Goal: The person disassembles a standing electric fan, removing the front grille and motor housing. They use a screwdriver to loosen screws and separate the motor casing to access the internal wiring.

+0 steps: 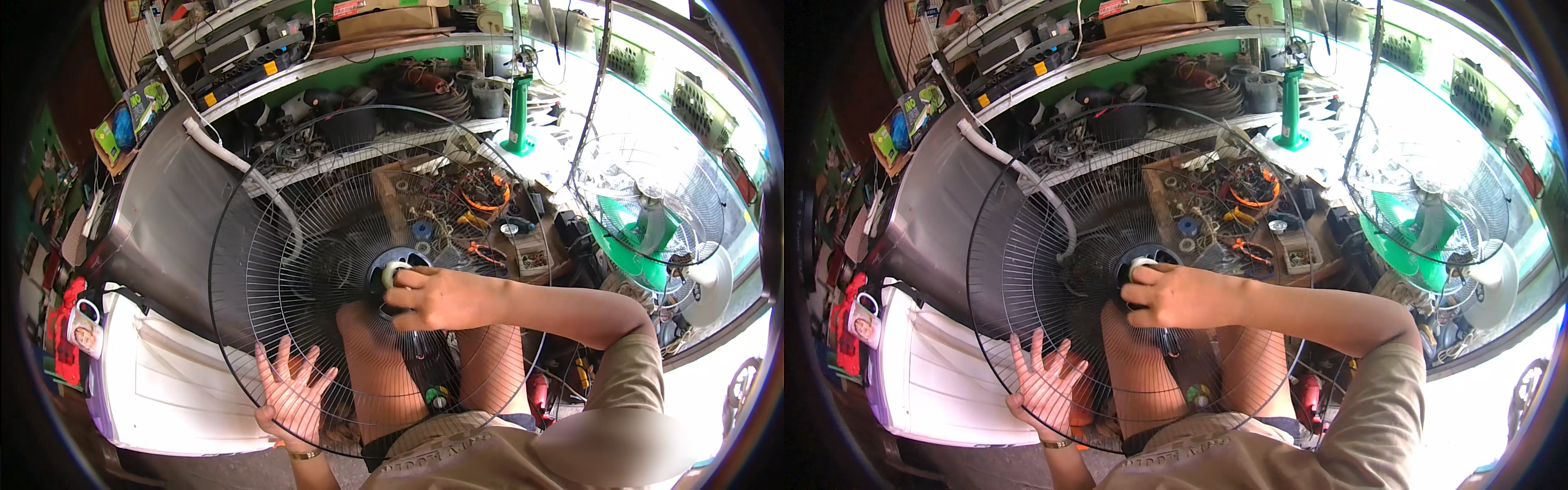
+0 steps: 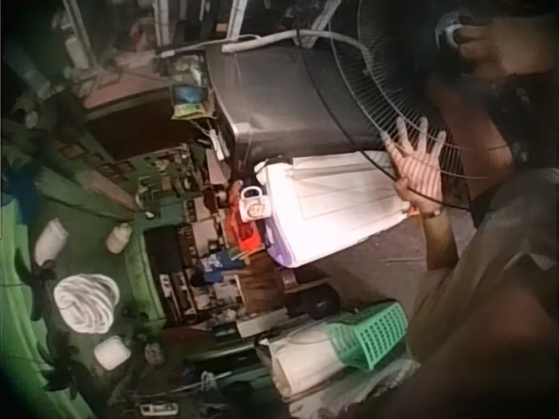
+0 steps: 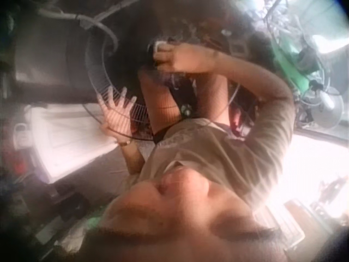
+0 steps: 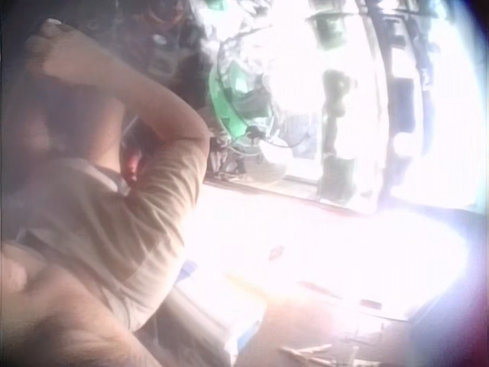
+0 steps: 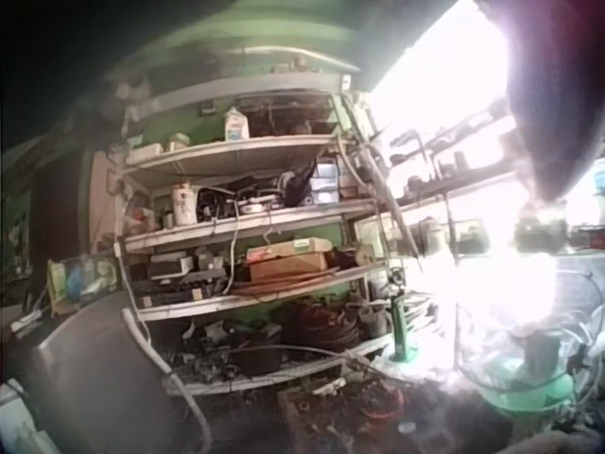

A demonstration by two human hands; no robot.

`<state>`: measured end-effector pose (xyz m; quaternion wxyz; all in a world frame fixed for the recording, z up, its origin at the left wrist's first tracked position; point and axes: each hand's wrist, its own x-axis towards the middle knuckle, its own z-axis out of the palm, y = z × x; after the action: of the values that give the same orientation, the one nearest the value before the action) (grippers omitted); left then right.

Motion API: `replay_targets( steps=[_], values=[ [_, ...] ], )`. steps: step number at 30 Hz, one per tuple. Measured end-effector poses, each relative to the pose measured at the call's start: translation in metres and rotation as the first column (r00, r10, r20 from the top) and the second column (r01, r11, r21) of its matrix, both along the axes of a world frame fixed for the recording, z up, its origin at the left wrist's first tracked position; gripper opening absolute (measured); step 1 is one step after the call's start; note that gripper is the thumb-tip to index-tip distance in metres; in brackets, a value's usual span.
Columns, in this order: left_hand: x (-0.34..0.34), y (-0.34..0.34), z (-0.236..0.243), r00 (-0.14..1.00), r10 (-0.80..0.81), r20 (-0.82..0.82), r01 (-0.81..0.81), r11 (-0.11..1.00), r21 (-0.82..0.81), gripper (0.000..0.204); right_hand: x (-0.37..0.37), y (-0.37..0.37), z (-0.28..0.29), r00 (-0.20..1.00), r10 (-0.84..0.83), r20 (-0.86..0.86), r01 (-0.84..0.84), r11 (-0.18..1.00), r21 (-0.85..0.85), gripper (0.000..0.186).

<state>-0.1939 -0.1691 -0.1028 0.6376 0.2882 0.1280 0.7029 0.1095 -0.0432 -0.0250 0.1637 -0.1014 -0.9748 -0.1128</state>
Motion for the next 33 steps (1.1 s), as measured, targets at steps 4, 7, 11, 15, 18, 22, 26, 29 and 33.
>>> replay_targets(
  steps=[4,7,11,15,18,22,26,29,33],
  values=[
    [0.003,0.002,-0.007,0.999,-0.034,0.04,0.034,0.999,-0.008,0.112,0.001,-0.002,-0.011,0.99,-0.14,-0.009,0.138,0.985,-0.102,0.039],
    [0.006,0.002,-0.01,0.997,-0.062,0.05,0.062,0.998,0.013,0.112,0.011,-0.004,-0.002,0.986,-0.157,-0.052,0.156,0.987,-0.022,0.035],
    [0.01,0.02,0.019,0.993,-0.082,-0.089,0.095,0.983,0.156,0.105,0.027,-0.004,0.028,0.977,-0.205,-0.066,0.208,0.977,0.045,0.025],
    [0.022,0.065,0.06,0.98,-0.177,-0.088,0.193,0.956,0.221,0.089,0.05,0.027,0.055,0.969,-0.231,-0.087,0.24,0.965,0.11,0.025],
    [0.029,0.124,0.086,0.953,-0.302,-0.007,0.301,0.946,0.118,0.067,0.075,0.067,0.072,0.937,-0.27,-0.223,0.288,0.956,0.051,0.032],
    [0.054,0.206,0.115,0.948,-0.316,0.043,0.318,0.933,-0.168,0.052,0.124,0.117,0.109,0.872,-0.444,-0.206,0.448,0.893,-0.029,0.023],
    [0.094,0.284,0.106,0.953,-0.28,-0.117,0.238,0.929,-0.285,0.061,0.153,0.141,0.091,0.743,-0.597,-0.303,0.546,0.802,-0.241,0.021],
    [0.127,0.332,0.076,0.974,-0.196,-0.115,0.138,0.912,-0.387,0.054,0.166,0.167,0.034,0.685,-0.648,-0.333,0.563,0.761,-0.322,0.019],
    [0.162,0.38,0.021,0.967,-0.256,-0.006,0.23,0.881,-0.414,0.052,0.185,0.197,-0.038,0.573,-0.77,-0.279,0.56,0.617,-0.553,0.024]
  ],
)
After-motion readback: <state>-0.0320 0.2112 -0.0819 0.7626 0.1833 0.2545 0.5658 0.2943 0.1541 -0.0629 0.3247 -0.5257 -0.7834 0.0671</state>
